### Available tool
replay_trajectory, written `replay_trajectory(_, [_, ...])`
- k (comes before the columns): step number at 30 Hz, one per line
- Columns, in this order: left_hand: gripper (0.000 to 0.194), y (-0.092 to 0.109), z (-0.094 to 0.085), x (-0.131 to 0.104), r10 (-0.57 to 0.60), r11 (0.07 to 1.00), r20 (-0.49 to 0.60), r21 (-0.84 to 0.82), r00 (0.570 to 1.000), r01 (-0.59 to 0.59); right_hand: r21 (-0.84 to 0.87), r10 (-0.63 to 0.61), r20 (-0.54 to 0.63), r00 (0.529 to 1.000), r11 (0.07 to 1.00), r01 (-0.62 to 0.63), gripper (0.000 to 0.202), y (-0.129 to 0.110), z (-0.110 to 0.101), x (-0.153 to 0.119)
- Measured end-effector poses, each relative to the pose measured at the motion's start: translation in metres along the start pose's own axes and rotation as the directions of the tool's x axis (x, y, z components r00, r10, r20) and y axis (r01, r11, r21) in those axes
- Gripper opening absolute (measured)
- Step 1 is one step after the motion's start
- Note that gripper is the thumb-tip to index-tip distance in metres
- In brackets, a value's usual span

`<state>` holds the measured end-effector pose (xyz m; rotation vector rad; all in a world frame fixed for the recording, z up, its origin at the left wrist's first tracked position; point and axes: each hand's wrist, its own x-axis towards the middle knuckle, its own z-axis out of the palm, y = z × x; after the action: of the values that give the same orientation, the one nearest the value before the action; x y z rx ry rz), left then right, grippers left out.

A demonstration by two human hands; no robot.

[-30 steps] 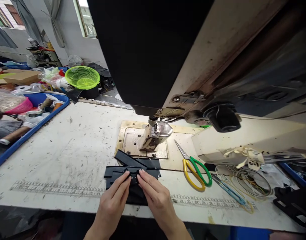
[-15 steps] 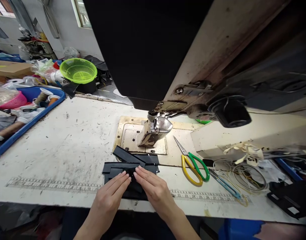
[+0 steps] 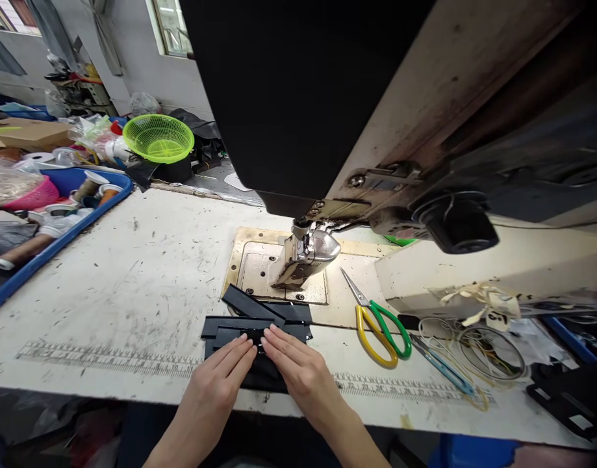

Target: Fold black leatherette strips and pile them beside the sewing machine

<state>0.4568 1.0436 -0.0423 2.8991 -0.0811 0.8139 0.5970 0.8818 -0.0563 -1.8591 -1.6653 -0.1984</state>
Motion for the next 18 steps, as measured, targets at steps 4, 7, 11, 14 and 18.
replay_trajectory(4, [0.045,0.002,0.003,-0.003,0.011,0.999,0.032,0.034,0.999,-0.012,-0.046,-0.005,0.044,0.999,0.999,0.007,0.037,-0.002,-0.001,0.002])
replay_trajectory(7, [0.044,0.006,0.010,-0.008,0.016,0.998,0.055,0.064,0.998,-0.020,-0.085,0.004,0.079,0.997,0.996,0.003,0.041,-0.007,-0.005,0.003])
replay_trajectory(11, [0.046,0.012,0.016,-0.015,0.012,0.997,0.090,0.077,0.996,-0.019,-0.183,0.044,0.168,0.985,0.983,-0.013,0.048,-0.017,-0.009,0.000])
replay_trajectory(14, [0.048,0.012,0.012,-0.014,0.005,1.000,0.129,-0.002,0.992,-0.004,-0.207,0.083,0.197,0.977,0.977,-0.041,0.051,-0.024,-0.007,-0.002])
replay_trajectory(18, [0.040,-0.001,0.005,-0.004,-0.019,0.995,0.146,-0.094,0.989,0.033,-0.040,0.165,0.153,0.974,0.986,-0.161,0.053,-0.023,-0.007,0.000])
